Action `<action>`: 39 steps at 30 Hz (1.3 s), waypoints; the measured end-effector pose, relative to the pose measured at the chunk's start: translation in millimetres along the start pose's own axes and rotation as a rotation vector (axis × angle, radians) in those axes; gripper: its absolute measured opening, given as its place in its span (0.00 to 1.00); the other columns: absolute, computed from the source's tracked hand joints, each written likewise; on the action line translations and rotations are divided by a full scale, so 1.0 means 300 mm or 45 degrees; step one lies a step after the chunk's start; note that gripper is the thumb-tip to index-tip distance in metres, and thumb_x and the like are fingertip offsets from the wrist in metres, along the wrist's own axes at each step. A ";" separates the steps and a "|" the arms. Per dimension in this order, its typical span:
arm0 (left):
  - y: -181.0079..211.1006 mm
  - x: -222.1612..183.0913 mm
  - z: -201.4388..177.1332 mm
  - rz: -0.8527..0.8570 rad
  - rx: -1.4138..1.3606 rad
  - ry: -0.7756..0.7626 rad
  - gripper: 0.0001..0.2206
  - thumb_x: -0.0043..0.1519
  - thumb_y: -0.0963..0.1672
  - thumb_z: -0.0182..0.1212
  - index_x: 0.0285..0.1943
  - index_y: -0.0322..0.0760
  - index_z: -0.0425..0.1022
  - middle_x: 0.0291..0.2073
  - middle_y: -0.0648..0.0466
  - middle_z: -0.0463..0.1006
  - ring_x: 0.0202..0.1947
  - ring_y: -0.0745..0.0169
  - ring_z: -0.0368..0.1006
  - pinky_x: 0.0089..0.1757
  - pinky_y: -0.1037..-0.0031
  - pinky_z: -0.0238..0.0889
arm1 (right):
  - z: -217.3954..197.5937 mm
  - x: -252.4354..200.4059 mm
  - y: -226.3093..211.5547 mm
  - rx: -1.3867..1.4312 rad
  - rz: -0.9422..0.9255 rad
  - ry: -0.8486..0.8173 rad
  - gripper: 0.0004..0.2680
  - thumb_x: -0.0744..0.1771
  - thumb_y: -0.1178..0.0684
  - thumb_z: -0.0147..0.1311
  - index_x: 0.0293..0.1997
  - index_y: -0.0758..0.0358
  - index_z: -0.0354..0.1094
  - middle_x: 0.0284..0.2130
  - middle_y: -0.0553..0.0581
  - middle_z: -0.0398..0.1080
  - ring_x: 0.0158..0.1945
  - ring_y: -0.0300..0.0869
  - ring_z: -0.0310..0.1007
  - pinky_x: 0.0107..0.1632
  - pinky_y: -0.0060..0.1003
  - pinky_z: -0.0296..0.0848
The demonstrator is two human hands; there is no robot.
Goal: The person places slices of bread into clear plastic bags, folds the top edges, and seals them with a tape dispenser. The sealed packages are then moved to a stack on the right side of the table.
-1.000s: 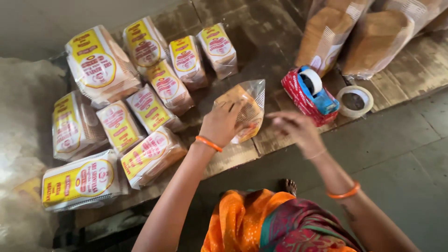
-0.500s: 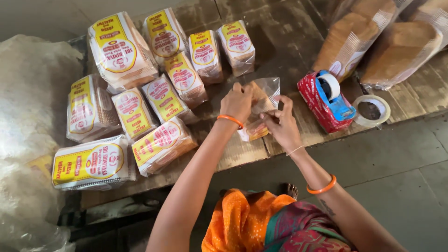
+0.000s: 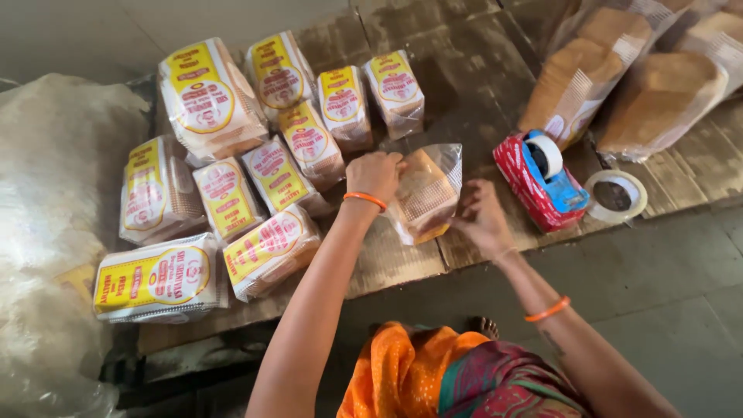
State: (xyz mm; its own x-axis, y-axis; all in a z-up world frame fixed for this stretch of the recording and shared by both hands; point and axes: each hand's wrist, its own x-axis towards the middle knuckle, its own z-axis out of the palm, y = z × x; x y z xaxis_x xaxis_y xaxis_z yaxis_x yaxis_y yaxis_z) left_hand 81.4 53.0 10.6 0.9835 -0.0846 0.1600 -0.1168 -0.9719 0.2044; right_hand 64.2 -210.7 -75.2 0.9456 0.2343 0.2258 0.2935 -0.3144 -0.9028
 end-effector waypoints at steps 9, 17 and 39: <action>0.052 -0.128 -0.123 -0.144 -0.177 -0.023 0.31 0.62 0.50 0.55 0.76 0.40 0.56 0.30 0.40 0.81 0.33 0.36 0.79 0.39 0.49 0.70 | -0.144 0.260 -0.327 -0.417 -0.298 -0.124 0.16 0.66 0.51 0.66 0.57 0.59 0.67 0.42 0.55 0.73 0.41 0.40 0.73 0.42 0.39 0.74; 0.233 -0.294 -0.349 -0.409 -0.580 0.424 0.32 0.63 0.53 0.59 0.73 0.35 0.56 0.19 0.44 0.77 0.22 0.41 0.76 0.28 0.55 0.66 | -0.235 0.264 -0.355 0.058 -0.158 0.052 0.11 0.67 0.50 0.62 0.52 0.63 0.73 0.39 0.52 0.77 0.40 0.36 0.75 0.43 0.33 0.75; 0.377 -0.300 -0.004 -0.028 0.041 0.492 0.31 0.67 0.54 0.51 0.75 0.31 0.61 0.74 0.46 0.60 0.76 0.44 0.51 0.69 0.47 0.41 | -0.112 0.326 -0.363 -0.120 -0.073 -0.259 0.06 0.67 0.56 0.61 0.45 0.65 0.77 0.31 0.52 0.79 0.34 0.33 0.80 0.39 0.30 0.76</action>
State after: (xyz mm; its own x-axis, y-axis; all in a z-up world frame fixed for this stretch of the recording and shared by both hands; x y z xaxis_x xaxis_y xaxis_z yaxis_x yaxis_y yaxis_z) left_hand -20.5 -49.1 20.4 0.8602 0.0192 0.5096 -0.0861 -0.9795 0.1822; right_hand 129.5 -184.4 57.6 0.8820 0.4319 0.1886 0.3667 -0.3775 -0.8503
